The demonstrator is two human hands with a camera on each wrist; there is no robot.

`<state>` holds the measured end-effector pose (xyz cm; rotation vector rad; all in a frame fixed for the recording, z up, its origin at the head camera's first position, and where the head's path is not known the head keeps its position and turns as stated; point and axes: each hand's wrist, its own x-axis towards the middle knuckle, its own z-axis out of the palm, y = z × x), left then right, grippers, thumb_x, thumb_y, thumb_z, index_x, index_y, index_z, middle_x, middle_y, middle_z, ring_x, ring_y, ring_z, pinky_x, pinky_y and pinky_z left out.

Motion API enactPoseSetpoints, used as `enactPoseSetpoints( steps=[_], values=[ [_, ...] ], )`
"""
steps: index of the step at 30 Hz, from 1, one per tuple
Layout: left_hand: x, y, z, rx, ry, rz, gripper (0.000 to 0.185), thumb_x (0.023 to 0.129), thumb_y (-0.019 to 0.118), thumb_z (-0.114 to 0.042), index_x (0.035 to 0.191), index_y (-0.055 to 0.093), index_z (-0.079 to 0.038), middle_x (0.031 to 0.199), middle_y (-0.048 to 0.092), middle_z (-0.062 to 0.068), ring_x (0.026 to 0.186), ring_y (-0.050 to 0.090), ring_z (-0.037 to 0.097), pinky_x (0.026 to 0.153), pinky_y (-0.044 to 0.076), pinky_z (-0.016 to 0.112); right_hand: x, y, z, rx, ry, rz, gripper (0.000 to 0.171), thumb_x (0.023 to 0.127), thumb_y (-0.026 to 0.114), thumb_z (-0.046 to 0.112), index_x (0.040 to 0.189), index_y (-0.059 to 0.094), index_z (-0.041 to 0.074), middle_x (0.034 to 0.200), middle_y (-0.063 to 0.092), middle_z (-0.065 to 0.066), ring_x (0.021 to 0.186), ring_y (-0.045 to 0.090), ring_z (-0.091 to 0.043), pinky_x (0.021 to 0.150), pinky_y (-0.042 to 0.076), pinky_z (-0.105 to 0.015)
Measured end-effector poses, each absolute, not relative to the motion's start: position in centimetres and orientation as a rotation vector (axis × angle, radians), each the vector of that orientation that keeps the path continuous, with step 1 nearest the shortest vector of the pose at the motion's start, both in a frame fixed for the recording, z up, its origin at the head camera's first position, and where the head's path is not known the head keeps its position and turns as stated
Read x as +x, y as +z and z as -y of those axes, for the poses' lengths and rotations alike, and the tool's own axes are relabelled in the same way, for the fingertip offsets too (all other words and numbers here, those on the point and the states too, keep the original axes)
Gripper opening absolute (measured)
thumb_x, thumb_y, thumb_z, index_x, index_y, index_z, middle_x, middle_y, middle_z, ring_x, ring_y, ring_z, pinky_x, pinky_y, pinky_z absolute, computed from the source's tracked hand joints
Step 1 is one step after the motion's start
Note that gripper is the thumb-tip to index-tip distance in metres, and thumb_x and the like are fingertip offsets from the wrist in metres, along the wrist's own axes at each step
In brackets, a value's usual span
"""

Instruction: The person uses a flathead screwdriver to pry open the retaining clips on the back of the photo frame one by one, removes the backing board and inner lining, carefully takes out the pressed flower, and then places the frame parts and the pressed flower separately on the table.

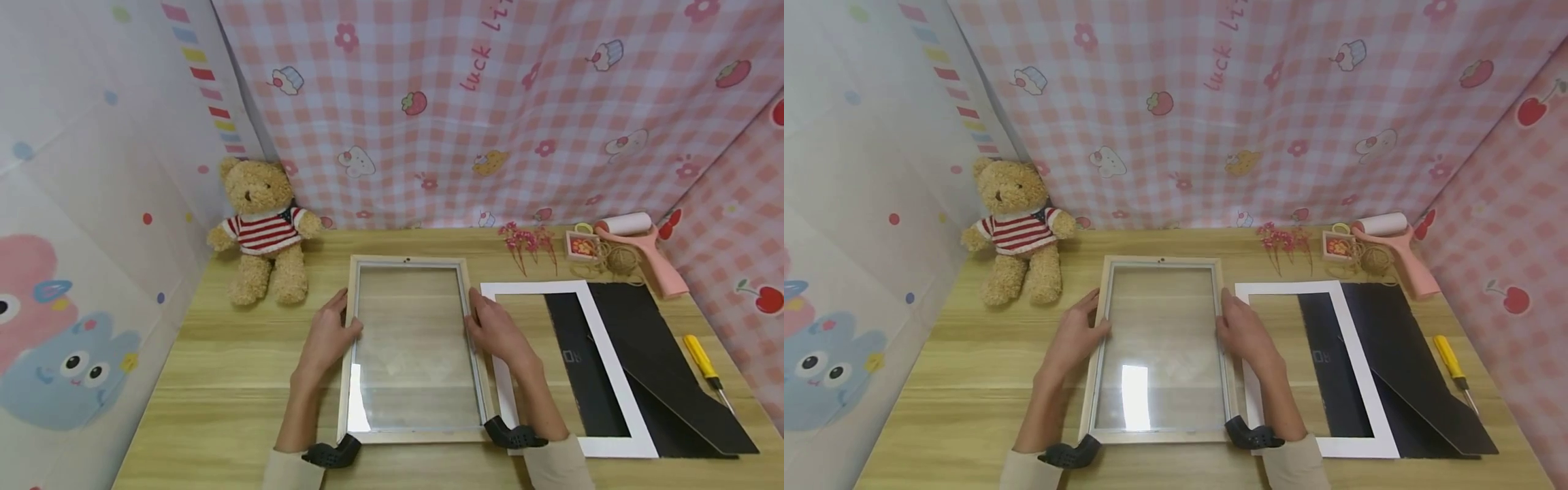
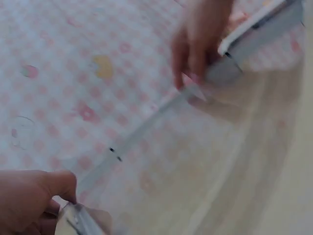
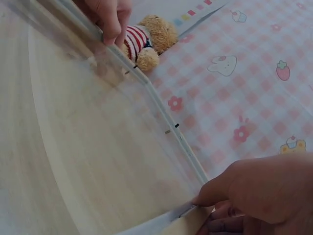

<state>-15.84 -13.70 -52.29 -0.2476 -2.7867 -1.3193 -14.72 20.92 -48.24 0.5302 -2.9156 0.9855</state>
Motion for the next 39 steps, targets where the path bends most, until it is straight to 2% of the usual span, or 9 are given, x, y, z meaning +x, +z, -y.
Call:
enactPoseSetpoints(
  steps=[5, 9, 13, 17, 20, 24, 32, 35, 39],
  values=[
    [-14.8, -49.4, 12.9, 0.001, -1.895, 2.622, 0.064, 0.098, 0.061, -0.005, 0.159, 0.049, 0.009, 0.163, 0.052, 0.030, 0.132, 0.066, 0.043, 0.098, 0.061, 0.035, -14.6, -47.7, -21.0, 0.509, 0.999, 2.961, 0.056, 0.103, 0.061, 0.000, 0.149, 0.044, -0.027, 0.141, 0.059, -0.048, 0.130, 0.063, -0.058, 0.109, 0.053, -0.068],
    [-14.5, -48.8, 12.6, 0.232, -2.246, 2.458, 0.068, 0.100, 0.054, 0.001, 0.166, 0.038, 0.006, 0.169, 0.044, 0.027, 0.144, 0.054, 0.036, 0.101, 0.051, 0.023, -14.6, -47.6, -21.0, 0.502, 1.017, 3.000, 0.058, 0.105, 0.061, 0.003, 0.152, 0.042, -0.026, 0.148, 0.055, -0.047, 0.136, 0.059, -0.058, 0.112, 0.051, -0.067],
    [-14.8, -49.3, 12.8, 0.303, -2.497, 2.252, 0.074, 0.096, 0.051, 0.008, 0.168, 0.032, 0.004, 0.170, 0.041, 0.026, 0.143, 0.046, 0.032, 0.097, 0.050, 0.018, -14.6, -48.1, -21.0, 0.515, 1.010, 2.983, 0.058, 0.105, 0.061, 0.004, 0.151, 0.043, -0.024, 0.147, 0.055, -0.047, 0.136, 0.059, -0.058, 0.111, 0.053, -0.067],
    [-14.9, -49.5, 12.8, 0.332, -2.636, 2.115, 0.084, 0.089, 0.054, 0.012, 0.169, 0.030, 0.002, 0.171, 0.039, 0.024, 0.142, 0.045, 0.029, 0.091, 0.053, 0.017, -14.5, -47.4, -20.7, 0.495, 1.049, 3.010, 0.059, 0.105, 0.062, 0.002, 0.153, 0.041, -0.025, 0.144, 0.057, -0.046, 0.132, 0.062, -0.056, 0.109, 0.053, -0.067],
    [-14.9, -49.4, 12.8, 0.335, -2.673, 2.091, 0.091, 0.084, 0.056, 0.014, 0.169, 0.027, 0.000, 0.170, 0.038, 0.024, 0.142, 0.044, 0.029, 0.091, 0.053, 0.018, -14.5, -47.4, -20.7, 0.471, 1.038, 3.037, 0.058, 0.106, 0.062, 0.003, 0.154, 0.041, -0.023, 0.127, 0.067, -0.040, 0.111, 0.069, -0.044, 0.100, 0.057, -0.062],
    [-14.9, -49.3, 12.9, 0.333, -2.696, 2.094, 0.096, 0.082, 0.058, 0.014, 0.171, 0.025, -0.001, 0.169, 0.038, 0.025, 0.140, 0.045, 0.032, 0.090, 0.053, 0.019, -14.5, -47.4, -20.7, 0.469, 1.050, 3.030, 0.058, 0.105, 0.064, 0.003, 0.153, 0.043, -0.022, 0.107, 0.070, -0.030, 0.092, 0.064, -0.033, 0.088, 0.058, -0.058],
    [-14.8, -49.3, 13.4, 0.248, -2.701, 2.121, 0.087, 0.096, 0.061, 0.011, 0.173, 0.025, -0.007, 0.174, 0.034, 0.023, 0.120, 0.062, 0.025, 0.089, 0.058, 0.027, -15.1, -49.2, -21.3, 0.500, 1.064, 2.966, 0.058, 0.105, 0.064, 0.006, 0.151, 0.044, -0.022, 0.096, 0.068, -0.025, 0.083, 0.061, -0.028, 0.077, 0.057, -0.049],
    [-14.7, -49.3, 13.4, 0.216, -2.668, 2.162, 0.078, 0.103, 0.063, 0.003, 0.172, 0.032, -0.013, 0.175, 0.031, 0.021, 0.106, 0.069, 0.021, 0.098, 0.055, 0.028, -14.6, -47.8, -20.9, 0.462, 1.102, 2.988, 0.059, 0.104, 0.066, 0.003, 0.152, 0.044, -0.022, 0.095, 0.068, -0.023, 0.085, 0.062, -0.030, 0.080, 0.057, -0.053],
    [-14.5, -49.1, 12.9, 0.229, -2.566, 2.274, 0.056, 0.108, 0.055, -0.004, 0.163, 0.051, -0.012, 0.162, 0.051, 0.027, 0.098, 0.069, 0.019, 0.106, 0.048, 0.030, -14.6, -47.6, -20.5, 0.415, 1.075, 3.027, 0.058, 0.106, 0.065, 0.004, 0.154, 0.044, -0.021, 0.098, 0.069, -0.023, 0.089, 0.062, -0.030, 0.085, 0.057, -0.054]
  ],
)
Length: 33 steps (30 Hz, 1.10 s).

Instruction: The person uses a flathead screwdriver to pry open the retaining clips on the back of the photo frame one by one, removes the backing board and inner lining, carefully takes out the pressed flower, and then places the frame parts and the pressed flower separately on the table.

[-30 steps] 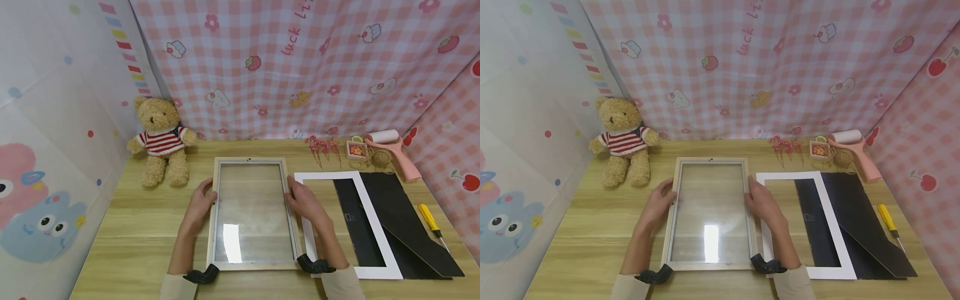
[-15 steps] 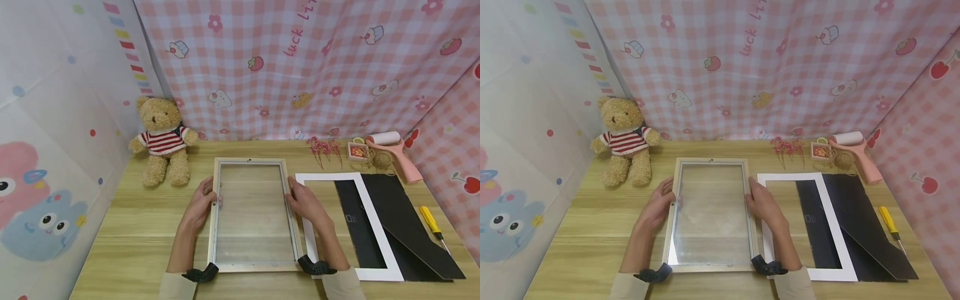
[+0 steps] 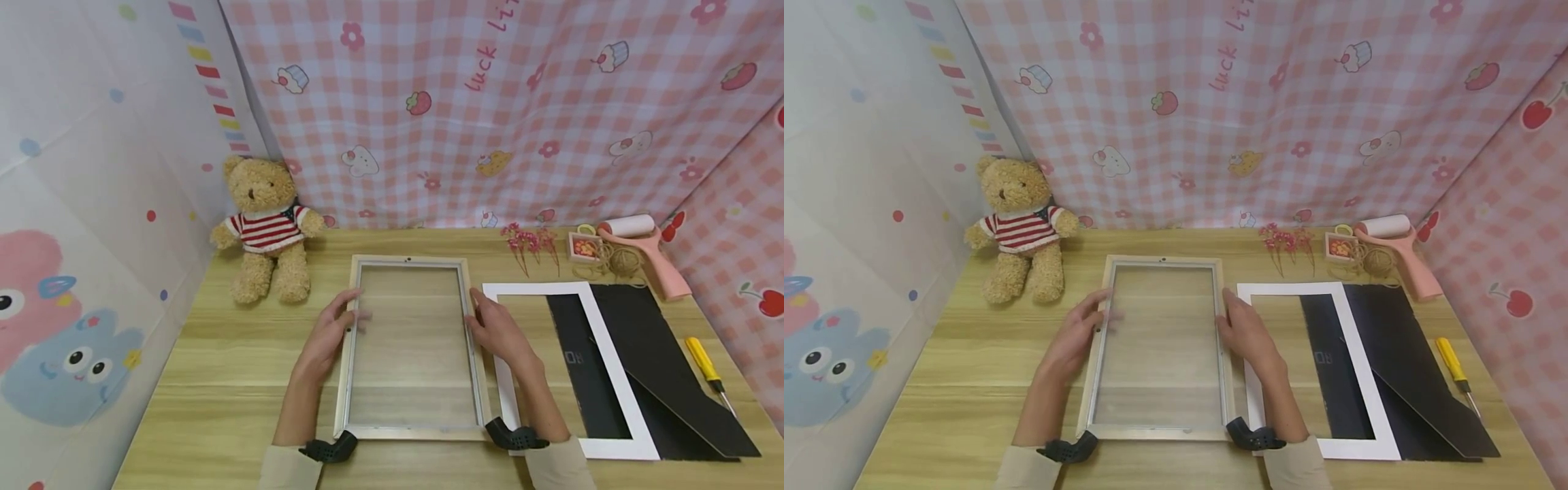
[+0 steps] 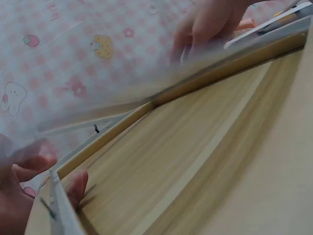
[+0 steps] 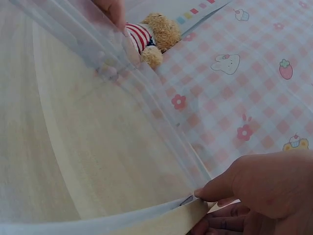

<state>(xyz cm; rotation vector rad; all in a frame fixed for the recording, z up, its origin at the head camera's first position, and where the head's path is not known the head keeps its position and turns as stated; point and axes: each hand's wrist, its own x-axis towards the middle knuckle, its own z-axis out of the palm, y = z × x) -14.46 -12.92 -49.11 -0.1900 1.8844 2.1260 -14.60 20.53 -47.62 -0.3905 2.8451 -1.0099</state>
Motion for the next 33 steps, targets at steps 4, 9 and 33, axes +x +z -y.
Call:
enactPoseSetpoints(
  steps=[4, 9, 33],
  values=[
    [-14.1, -49.0, 12.3, -0.240, 2.097, -1.966, 0.044, 0.111, 0.043, -0.008, 0.150, 0.064, -0.007, 0.143, 0.067, 0.028, 0.107, 0.069, 0.026, 0.102, 0.051, 0.038, -14.6, -47.6, -20.2, -0.366, -0.991, -2.846, 0.058, 0.107, 0.064, 0.004, 0.154, 0.043, -0.021, 0.099, 0.068, -0.023, 0.090, 0.062, -0.030, 0.087, 0.057, -0.054],
    [-13.7, -48.9, 11.2, -0.174, 2.083, -2.214, 0.040, 0.118, 0.046, -0.018, 0.146, 0.064, 0.003, 0.158, 0.056, 0.031, 0.147, 0.054, 0.045, 0.127, 0.040, 0.056, -14.5, -47.7, -19.7, -0.362, -0.956, -2.865, 0.057, 0.109, 0.061, 0.004, 0.155, 0.041, -0.023, 0.129, 0.067, -0.040, 0.116, 0.068, -0.046, 0.106, 0.056, -0.062],
    [-13.6, -50.6, 11.9, -0.021, 2.119, -2.246, 0.032, 0.113, 0.051, 0.000, 0.140, 0.063, 0.012, 0.184, 0.013, 0.020, 0.170, 0.012, 0.044, 0.139, 0.015, 0.057, -14.2, -49.3, -21.0, -0.503, -1.109, -2.959, 0.049, 0.106, 0.067, 0.009, 0.146, 0.057, -0.019, 0.102, 0.064, -0.026, 0.087, 0.062, -0.033, 0.076, 0.055, -0.046]
  ],
)
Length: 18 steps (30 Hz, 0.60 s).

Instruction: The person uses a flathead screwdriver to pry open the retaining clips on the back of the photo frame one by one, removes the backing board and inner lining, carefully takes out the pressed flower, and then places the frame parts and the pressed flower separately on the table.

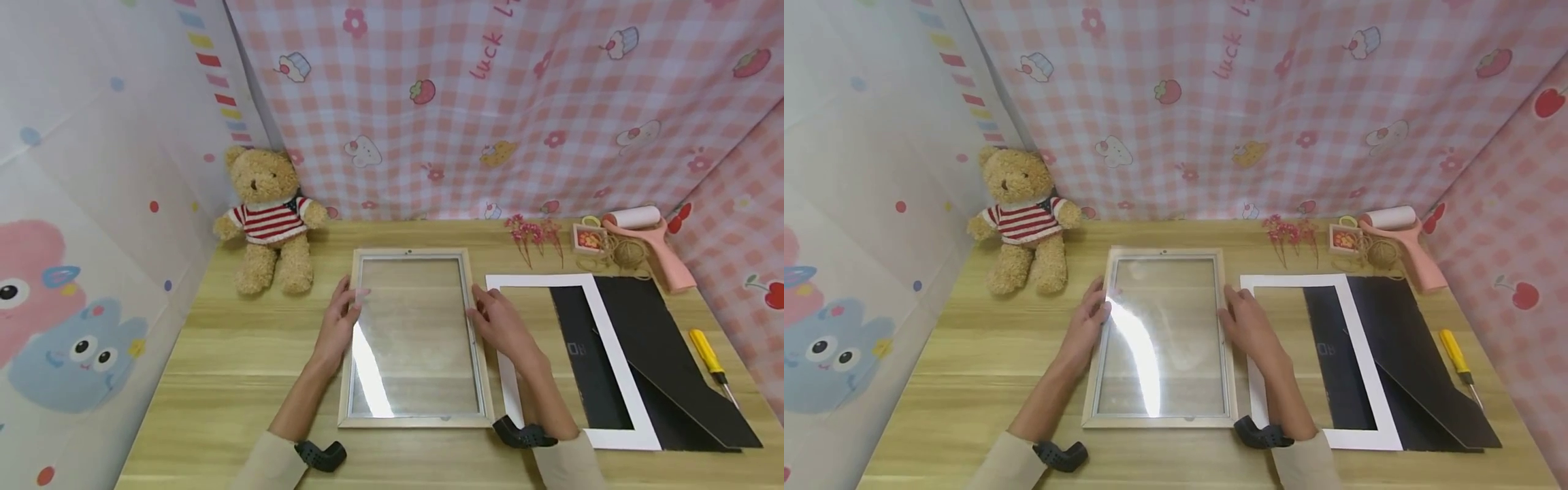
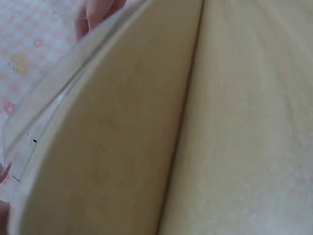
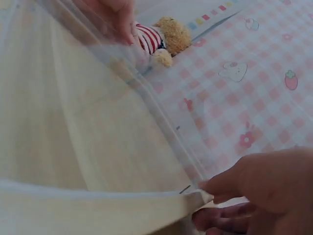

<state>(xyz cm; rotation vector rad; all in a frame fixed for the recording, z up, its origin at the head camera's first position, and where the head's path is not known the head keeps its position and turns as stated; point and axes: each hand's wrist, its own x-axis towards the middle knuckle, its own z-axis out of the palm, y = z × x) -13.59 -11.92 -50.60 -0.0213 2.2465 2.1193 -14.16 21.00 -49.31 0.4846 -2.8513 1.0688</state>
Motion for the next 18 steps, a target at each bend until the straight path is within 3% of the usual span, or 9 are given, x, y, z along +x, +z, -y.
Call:
enactPoseSetpoints(
  steps=[5, 8, 14, 18],
  values=[
    [-13.4, -49.7, 11.6, -0.008, 2.200, -2.261, 0.031, 0.111, 0.053, 0.002, 0.138, 0.065, 0.011, 0.185, 0.012, 0.016, 0.171, 0.011, 0.042, 0.139, 0.012, 0.055, -12.7, -47.3, -20.7, 0.444, 1.094, 2.847, 0.037, 0.105, 0.069, 0.002, 0.136, 0.066, -0.017, 0.107, 0.063, -0.023, 0.091, 0.064, -0.031, 0.077, 0.057, -0.043],
    [-13.3, -49.2, 11.4, -0.012, 2.257, -2.241, 0.032, 0.111, 0.052, 0.003, 0.139, 0.064, 0.010, 0.184, 0.020, 0.013, 0.170, 0.017, 0.037, 0.138, 0.017, 0.051, -12.4, -46.9, -20.4, 0.446, 1.103, 2.852, 0.032, 0.105, 0.069, 0.001, 0.133, 0.069, -0.016, 0.109, 0.066, -0.023, 0.091, 0.066, -0.030, 0.077, 0.058, -0.041],
    [-12.9, -49.0, 10.9, 0.060, 2.583, -1.798, 0.035, 0.114, 0.037, 0.009, 0.144, 0.048, 0.022, 0.169, 0.044, 0.029, 0.155, 0.050, 0.035, 0.126, 0.044, 0.041, -11.6, -46.5, -19.9, 0.456, 1.216, 2.868, 0.037, 0.106, 0.066, -0.003, 0.140, 0.063, -0.018, 0.100, 0.073, -0.017, 0.084, 0.068, -0.021, 0.071, 0.058, -0.032],
    [-12.5, -48.7, 10.3, 0.014, 2.651, -1.670, 0.039, 0.116, 0.029, 0.007, 0.150, 0.043, 0.018, 0.164, 0.048, 0.034, 0.141, 0.066, 0.031, 0.117, 0.055, 0.039, -11.0, -46.2, -19.6, 0.385, 1.331, 2.834, 0.045, 0.107, 0.062, -0.006, 0.150, 0.055, -0.016, 0.091, 0.071, -0.012, 0.076, 0.061, -0.014, 0.065, 0.052, -0.025]
  ],
)
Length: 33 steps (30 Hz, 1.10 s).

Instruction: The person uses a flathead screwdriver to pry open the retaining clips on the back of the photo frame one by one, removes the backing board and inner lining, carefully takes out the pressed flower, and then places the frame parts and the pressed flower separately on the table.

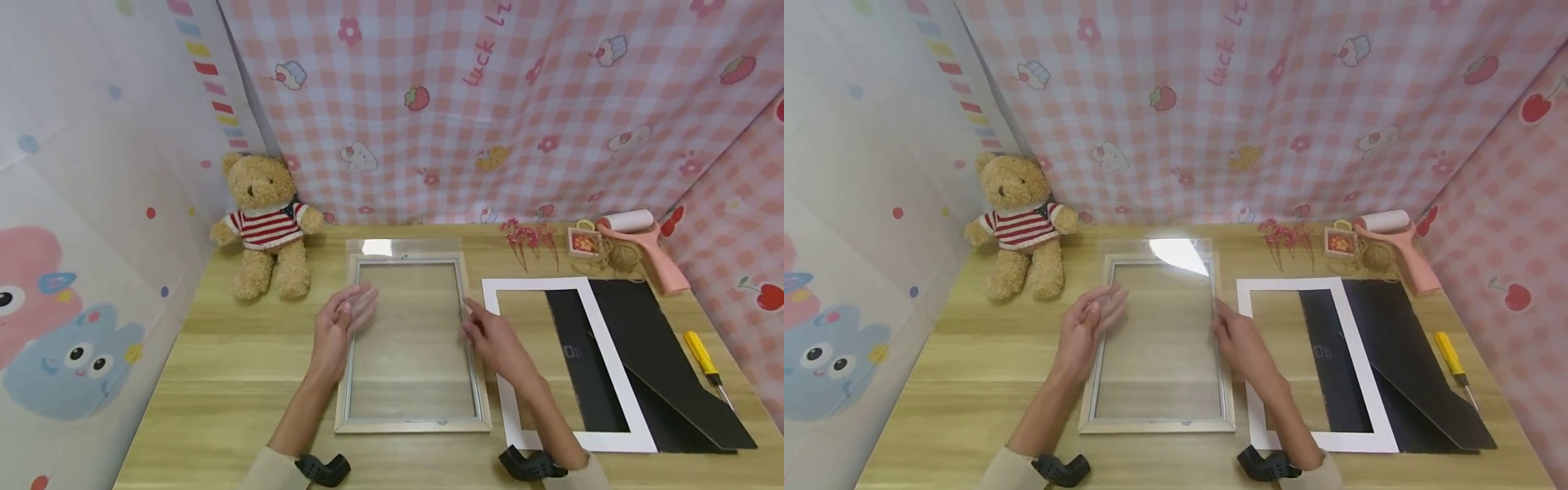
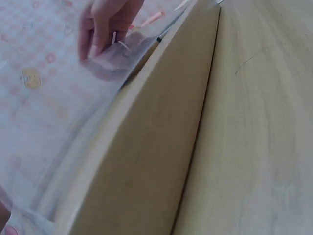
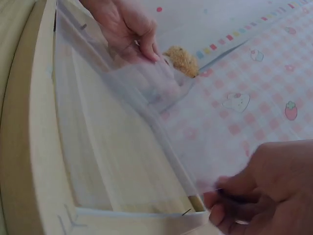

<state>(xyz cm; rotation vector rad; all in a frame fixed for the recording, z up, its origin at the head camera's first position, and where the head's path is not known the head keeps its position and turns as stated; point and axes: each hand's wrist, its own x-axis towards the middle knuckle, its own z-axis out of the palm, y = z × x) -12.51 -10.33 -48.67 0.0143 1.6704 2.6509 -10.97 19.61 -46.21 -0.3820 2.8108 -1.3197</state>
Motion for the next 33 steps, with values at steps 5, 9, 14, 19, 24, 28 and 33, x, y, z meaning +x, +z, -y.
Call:
enactPoseSetpoints(
  steps=[5, 9, 14, 19, 24, 28, 33],
  values=[
    [-12.4, -47.6, 9.0, -0.104, 2.538, -1.893, 0.048, 0.116, 0.031, 0.003, 0.162, 0.039, 0.012, 0.166, 0.046, 0.033, 0.154, 0.050, 0.043, 0.127, 0.043, 0.053, -10.4, -45.3, -20.0, -0.190, -1.489, -2.775, 0.046, 0.108, 0.062, -0.004, 0.153, 0.055, -0.009, 0.097, 0.071, -0.017, 0.076, 0.058, -0.014, 0.064, 0.047, -0.022],
    [-12.7, -46.5, 7.1, -0.110, 2.409, -2.094, 0.054, 0.117, 0.035, -0.005, 0.169, 0.032, 0.005, 0.176, 0.033, 0.026, 0.166, 0.027, 0.041, 0.138, 0.021, 0.055, -10.0, -44.7, -21.6, -0.138, -1.474, -2.801, 0.040, 0.110, 0.063, 0.000, 0.148, 0.060, -0.010, 0.099, 0.071, -0.019, 0.073, 0.057, -0.010, 0.061, 0.046, -0.022],
    [-13.0, -45.7, 4.1, 0.031, 2.371, -2.146, 0.058, 0.119, 0.037, -0.015, 0.174, 0.022, -0.003, 0.184, 0.018, 0.015, 0.171, 0.015, 0.034, 0.139, 0.015, 0.052, -9.4, -43.4, -24.5, -0.211, -1.426, -2.891, 0.038, 0.108, 0.064, -0.002, 0.145, 0.062, -0.013, 0.095, 0.072, -0.018, 0.070, 0.056, -0.003, 0.059, 0.046, -0.021],
    [-13.4, -47.3, 0.7, 0.172, 2.265, -2.238, 0.061, 0.121, 0.035, -0.032, 0.178, 0.019, -0.016, 0.187, 0.004, -0.002, 0.172, 0.007, 0.024, 0.140, 0.013, 0.051, -8.7, -42.7, -27.4, -0.298, -1.322, -3.029, 0.039, 0.105, 0.066, -0.007, 0.142, 0.063, -0.017, 0.092, 0.073, -0.017, 0.068, 0.054, 0.002, 0.055, 0.042, -0.021],
    [-12.3, -46.8, -2.2, 0.245, 2.266, -2.225, 0.060, 0.122, 0.034, -0.031, 0.176, 0.022, -0.009, 0.186, 0.002, 0.005, 0.172, 0.006, 0.030, 0.139, 0.013, 0.052, -7.5, -42.2, -29.6, -0.137, -1.197, -3.048, 0.042, 0.105, 0.067, -0.005, 0.145, 0.061, -0.016, 0.094, 0.072, -0.016, 0.069, 0.054, 0.000, 0.056, 0.044, -0.022],
    [-11.2, -45.9, -3.4, 0.259, 2.232, -2.217, 0.061, 0.121, 0.034, -0.037, 0.175, 0.027, -0.010, 0.186, 0.003, 0.007, 0.170, 0.013, 0.038, 0.137, 0.014, 0.059, -6.4, -42.1, -30.8, -0.048, -1.113, -3.023, 0.042, 0.106, 0.067, -0.004, 0.146, 0.061, -0.014, 0.094, 0.070, -0.014, 0.070, 0.053, -0.003, 0.057, 0.044, -0.023],
    [-10.7, -46.1, -3.0, 0.219, 2.179, -2.184, 0.058, 0.121, 0.034, -0.040, 0.175, 0.030, -0.018, 0.186, 0.002, 0.001, 0.167, 0.024, 0.043, 0.135, 0.021, 0.062, -5.8, -42.2, -31.2, -0.098, -1.101, -2.970, 0.041, 0.106, 0.067, -0.004, 0.145, 0.061, -0.015, 0.095, 0.072, -0.012, 0.070, 0.053, -0.004, 0.057, 0.045, -0.023]
  ],
)
